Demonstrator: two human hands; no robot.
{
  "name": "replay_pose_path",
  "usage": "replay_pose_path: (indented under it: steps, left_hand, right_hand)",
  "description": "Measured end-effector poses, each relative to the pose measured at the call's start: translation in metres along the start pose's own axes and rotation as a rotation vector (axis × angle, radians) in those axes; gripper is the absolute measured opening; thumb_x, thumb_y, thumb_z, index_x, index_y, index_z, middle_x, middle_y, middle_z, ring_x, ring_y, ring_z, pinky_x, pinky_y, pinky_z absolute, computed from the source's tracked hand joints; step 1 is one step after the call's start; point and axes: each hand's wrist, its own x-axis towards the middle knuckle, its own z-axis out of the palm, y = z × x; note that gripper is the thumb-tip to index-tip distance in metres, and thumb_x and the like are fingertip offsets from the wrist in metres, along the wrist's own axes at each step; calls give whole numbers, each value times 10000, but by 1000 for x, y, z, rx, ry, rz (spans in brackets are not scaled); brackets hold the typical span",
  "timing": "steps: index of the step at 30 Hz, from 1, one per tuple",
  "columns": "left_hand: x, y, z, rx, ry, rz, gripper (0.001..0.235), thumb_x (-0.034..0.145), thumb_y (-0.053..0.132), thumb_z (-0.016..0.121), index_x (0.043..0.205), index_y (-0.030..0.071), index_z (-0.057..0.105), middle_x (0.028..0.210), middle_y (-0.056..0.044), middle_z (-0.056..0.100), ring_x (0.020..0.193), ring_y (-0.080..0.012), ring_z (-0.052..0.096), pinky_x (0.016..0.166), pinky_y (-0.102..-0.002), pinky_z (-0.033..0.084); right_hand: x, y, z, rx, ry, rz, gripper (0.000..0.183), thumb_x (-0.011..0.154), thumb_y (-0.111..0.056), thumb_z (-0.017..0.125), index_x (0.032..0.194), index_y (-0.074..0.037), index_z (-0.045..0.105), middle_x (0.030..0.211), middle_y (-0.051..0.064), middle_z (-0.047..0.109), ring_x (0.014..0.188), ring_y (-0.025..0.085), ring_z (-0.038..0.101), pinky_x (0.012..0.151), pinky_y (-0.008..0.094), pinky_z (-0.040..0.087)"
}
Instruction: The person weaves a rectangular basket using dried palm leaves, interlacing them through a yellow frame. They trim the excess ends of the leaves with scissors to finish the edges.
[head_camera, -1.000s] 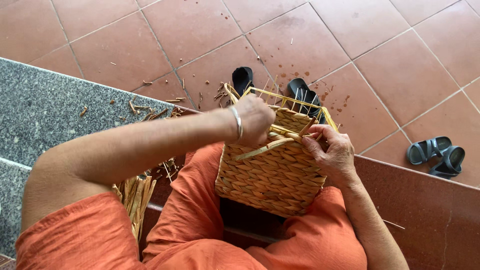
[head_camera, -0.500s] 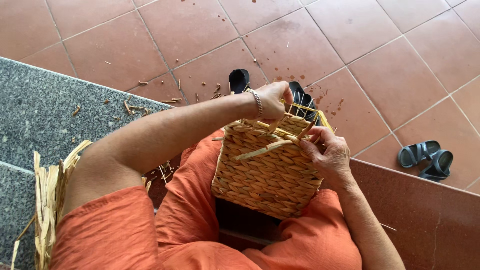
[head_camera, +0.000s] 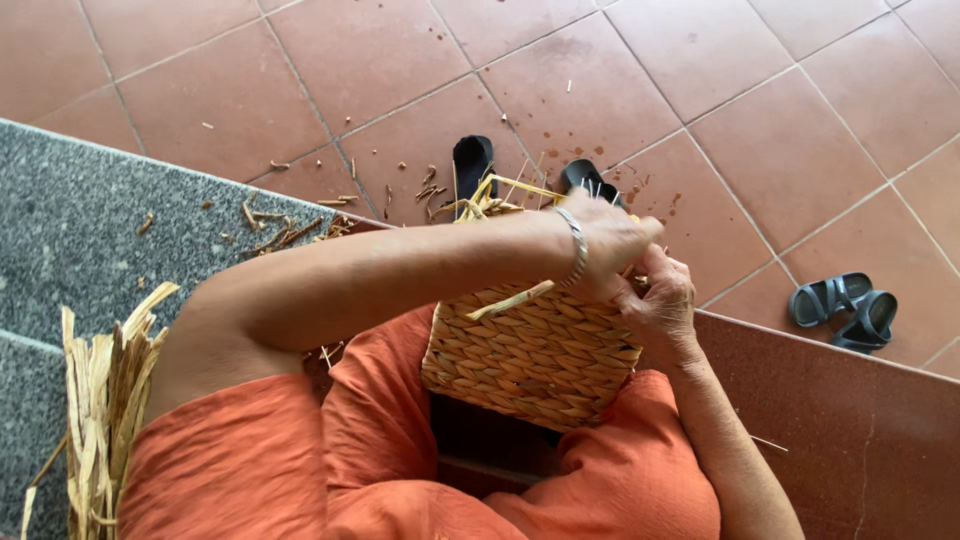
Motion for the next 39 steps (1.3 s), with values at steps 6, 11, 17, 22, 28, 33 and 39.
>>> replay_pose_path:
  steps: [6,11,17,22,28,33,39]
  left_hand:
    - [-50,-77,-31,198,-122,-34,229,736,289,840,755,90,728,796,-98,731,743,-229,688,671,-384,560]
    - [-66,-105,-10,-350,190,-11,278,874,385,761,763,140,690,720,-52,713,669,-171,671,630,-376,553]
    - [-81,-70,-35,-32,450,123,170,897,206,642,751,120,624,610,-11,632,536,-155,608,529,-349,504]
    - [-144,-61,-44,651,22,-240,480,986,448,574,662,94,587,513,16,485,410,-117,416,367,-315,431]
    - [-204,-55,95,157,-118,-147,418,1068,424,416,837,147,626,596,20,545,446,-113,465,385,-345,418]
    - [-170,-53,145,130,-60,-175,542,993,596,463,900,115,694,759,-42,569,667,-160,504,593,-351,456]
    - [-86,-68,127,-287,848,0,270,1098,284,507,1061,50,637,837,-91,671,696,-222,655,622,-375,538]
  right_hand:
    - [-5,-35,-16,-223,183,-353,417,922,-278,794,1232,-50,631,1060,21,732,1065,247,632,972,501,462]
    - [-12,-59,-21,-199,71,-668,369,937,-215,822,1208,-72,616,1163,111,663,1011,245,668,788,341,574]
    - [-5,-76,-1,-68,-74,-486,365,893,-138,753,1192,9,602,1173,173,675,1008,315,706,869,409,596]
    - [4,-67,7,-138,-14,-610,220,943,-141,759,1113,-50,654,1039,113,728,958,254,717,831,370,603]
    - [9,-78,-3,154,-98,-76,165,942,-112,743,1094,-49,725,925,46,751,802,155,742,733,296,615]
    - [6,-99,-5,-32,-59,-180,196,884,-69,780,1073,-30,748,952,94,713,766,173,690,692,305,572]
    - [-4,-100,10,173,28,-82,252,928,-37,736,1178,-49,713,1027,76,706,860,141,697,771,286,612]
